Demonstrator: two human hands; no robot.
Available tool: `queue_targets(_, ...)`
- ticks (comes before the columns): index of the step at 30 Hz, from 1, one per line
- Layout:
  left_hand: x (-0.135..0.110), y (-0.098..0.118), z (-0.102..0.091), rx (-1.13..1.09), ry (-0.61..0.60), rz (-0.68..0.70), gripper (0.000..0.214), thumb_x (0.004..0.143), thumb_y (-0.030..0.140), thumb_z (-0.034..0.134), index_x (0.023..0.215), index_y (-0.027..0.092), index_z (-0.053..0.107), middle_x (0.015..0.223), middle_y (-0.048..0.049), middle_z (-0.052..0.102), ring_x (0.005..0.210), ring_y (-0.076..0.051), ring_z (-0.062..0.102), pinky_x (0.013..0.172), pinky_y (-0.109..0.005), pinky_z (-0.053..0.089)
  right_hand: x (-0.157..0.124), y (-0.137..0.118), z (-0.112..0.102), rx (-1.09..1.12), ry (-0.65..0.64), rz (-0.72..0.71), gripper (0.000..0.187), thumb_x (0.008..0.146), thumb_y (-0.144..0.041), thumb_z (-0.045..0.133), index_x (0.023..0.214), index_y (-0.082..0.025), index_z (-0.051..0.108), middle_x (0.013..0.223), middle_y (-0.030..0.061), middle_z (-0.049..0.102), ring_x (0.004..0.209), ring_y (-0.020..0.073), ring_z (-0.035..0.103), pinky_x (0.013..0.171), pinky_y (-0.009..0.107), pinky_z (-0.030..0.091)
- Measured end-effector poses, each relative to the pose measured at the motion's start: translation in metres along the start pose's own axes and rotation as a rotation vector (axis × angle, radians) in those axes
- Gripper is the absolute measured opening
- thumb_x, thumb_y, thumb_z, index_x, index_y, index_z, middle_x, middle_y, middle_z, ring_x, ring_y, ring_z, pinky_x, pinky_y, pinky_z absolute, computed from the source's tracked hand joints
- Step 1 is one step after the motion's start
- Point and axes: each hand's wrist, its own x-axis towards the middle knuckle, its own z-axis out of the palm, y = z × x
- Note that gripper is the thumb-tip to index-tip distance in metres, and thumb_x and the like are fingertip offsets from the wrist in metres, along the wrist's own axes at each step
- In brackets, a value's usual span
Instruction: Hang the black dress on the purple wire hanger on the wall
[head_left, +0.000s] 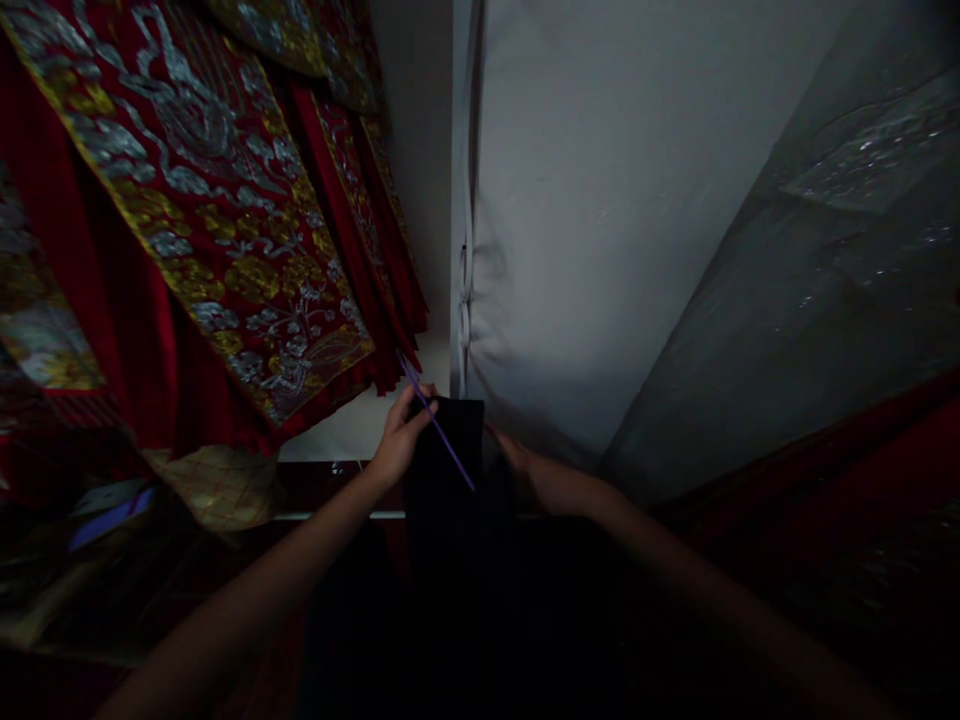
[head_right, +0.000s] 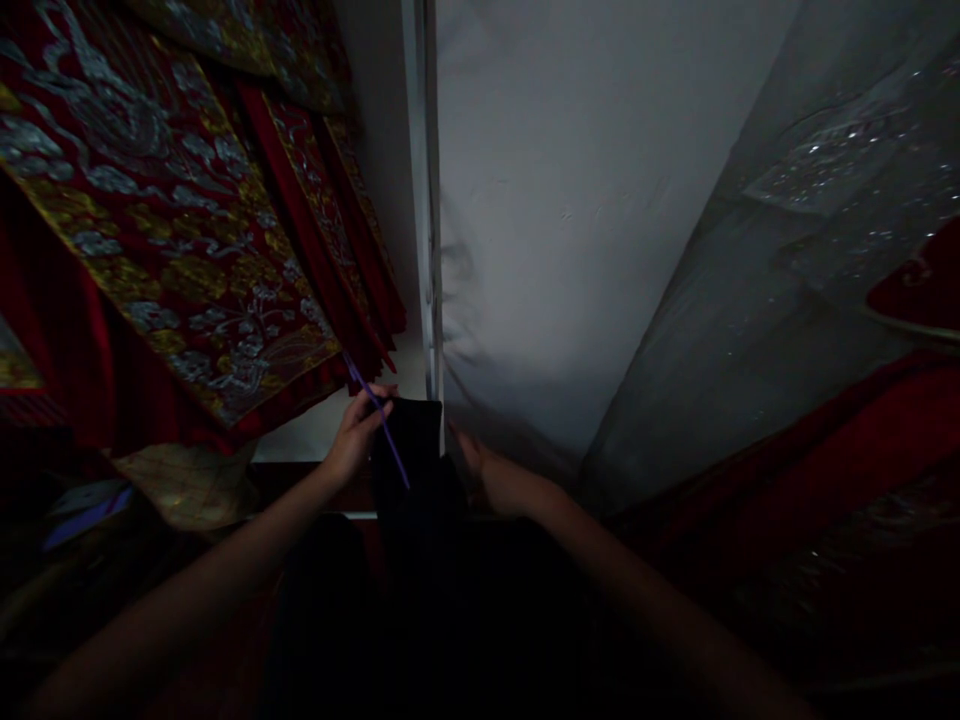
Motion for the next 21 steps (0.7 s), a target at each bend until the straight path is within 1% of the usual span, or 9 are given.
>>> queue_targets(2,0.005,-0.005,0.011,-0.112,-0.048,-0.035,0.021,0.084,0.041,0.063,0.096,0.025,0.057,0.110,-0.0039,0.064,0.105,-0.024,0.061,0.096,-0.038,0.046,0.010,-0.002,0.021,-0.092,0.138,-0.046,0.125,0.064,-0.030,0.085,0.161,-0.018,0.009,0.164,0.0232,0.022,0.151,0.0396,0.025,0.120,0.054,0.030)
queue_targets(5,0.007,-0.008,0.028,-0.198,-0.151,-0.039,0.022,0.085,0.041,0.062,0.099,0.024,0.062,0.112,-0.0048,0.066,0.104,-0.024,0.062,0.094,-0.036,0.047,0.030,-0.003,0.046,-0.259,0.332,-0.053,0.129,0.064,-0.039,0.084,0.161,-0.017,0.002,0.166,0.0245,0.008,0.154,0.0434,0.007,0.121,0.063,0.020)
queue_targets(7,0.006,-0.005,0.037,-0.208,-0.182,-0.009,0.023,0.086,0.039,0.063,0.100,0.022,0.066,0.116,-0.0050,0.067,0.109,-0.025,0.062,0.098,-0.034,0.045,0.043,-0.002,0.054,-0.359,0.464,-0.045,0.120,0.070,-0.040,0.079,0.161,-0.016,0.004,0.166,0.0238,0.008,0.154,0.0434,0.004,0.121,0.067,0.016)
queue_targets(10,0.000,0.004,0.042,-0.232,-0.197,-0.002,0.026,0.087,0.037,0.063,0.107,0.021,0.069,0.123,-0.0048,0.068,0.117,-0.025,0.060,0.106,-0.033,0.040,0.055,0.001,0.057,-0.433,0.634,-0.087,0.110,0.075,-0.036,0.072,0.160,-0.015,0.005,0.165,0.0222,0.014,0.154,0.0400,0.008,0.122,0.064,0.014)
queue_targets(12,-0.004,0.013,0.040,-0.263,-0.202,-0.021,0.029,0.086,0.036,0.064,0.111,0.021,0.069,0.123,-0.0046,0.069,0.119,-0.025,0.060,0.107,-0.032,0.039,0.060,0.000,0.054,-0.434,0.662,-0.166,0.114,0.073,-0.038,0.072,0.160,-0.014,0.003,0.165,0.0213,0.017,0.155,0.0381,0.009,0.124,0.062,0.013)
queue_targets(14,-0.008,0.024,0.035,-0.278,-0.184,-0.032,0.030,0.086,0.035,0.066,0.112,0.021,0.070,0.122,-0.0046,0.069,0.120,-0.026,0.060,0.107,-0.033,0.040,0.062,-0.007,0.051,-0.416,0.624,-0.231,0.118,0.071,-0.040,0.073,0.160,-0.015,0.000,0.165,0.0197,0.016,0.155,0.0371,0.010,0.124,0.060,0.013)
queue_targets(17,-0.010,0.040,0.020,-0.363,-0.140,-0.050,0.029,0.085,0.036,0.068,0.111,0.021,0.070,0.122,-0.0052,0.069,0.121,-0.026,0.059,0.109,-0.035,0.040,0.060,-0.023,0.046,-0.371,0.586,-0.267,0.117,0.073,-0.045,0.075,0.160,-0.020,0.001,0.166,0.0171,0.015,0.154,0.0360,0.015,0.124,0.061,0.016)
queue_targets(19,-0.010,0.049,0.007,-0.492,-0.145,-0.126,0.032,0.087,0.038,0.067,0.114,0.022,0.067,0.119,-0.0056,0.069,0.121,-0.026,0.059,0.110,-0.039,0.040,0.054,-0.032,0.045,-0.345,0.592,-0.284,0.114,0.078,-0.047,0.073,0.161,-0.021,0.000,0.167,0.0169,0.016,0.154,0.0347,0.018,0.123,0.061,0.017)
queue_targets(21,-0.011,0.055,-0.003,-0.590,-0.162,-0.200,0.031,0.088,0.040,0.067,0.114,0.023,0.064,0.110,-0.0053,0.071,0.119,-0.027,0.061,0.109,-0.042,0.042,0.046,-0.038,0.045,-0.356,0.577,-0.316,0.112,0.081,-0.050,0.072,0.161,-0.021,-0.002,0.166,0.0175,0.018,0.154,0.0348,0.017,0.123,0.062,0.016)
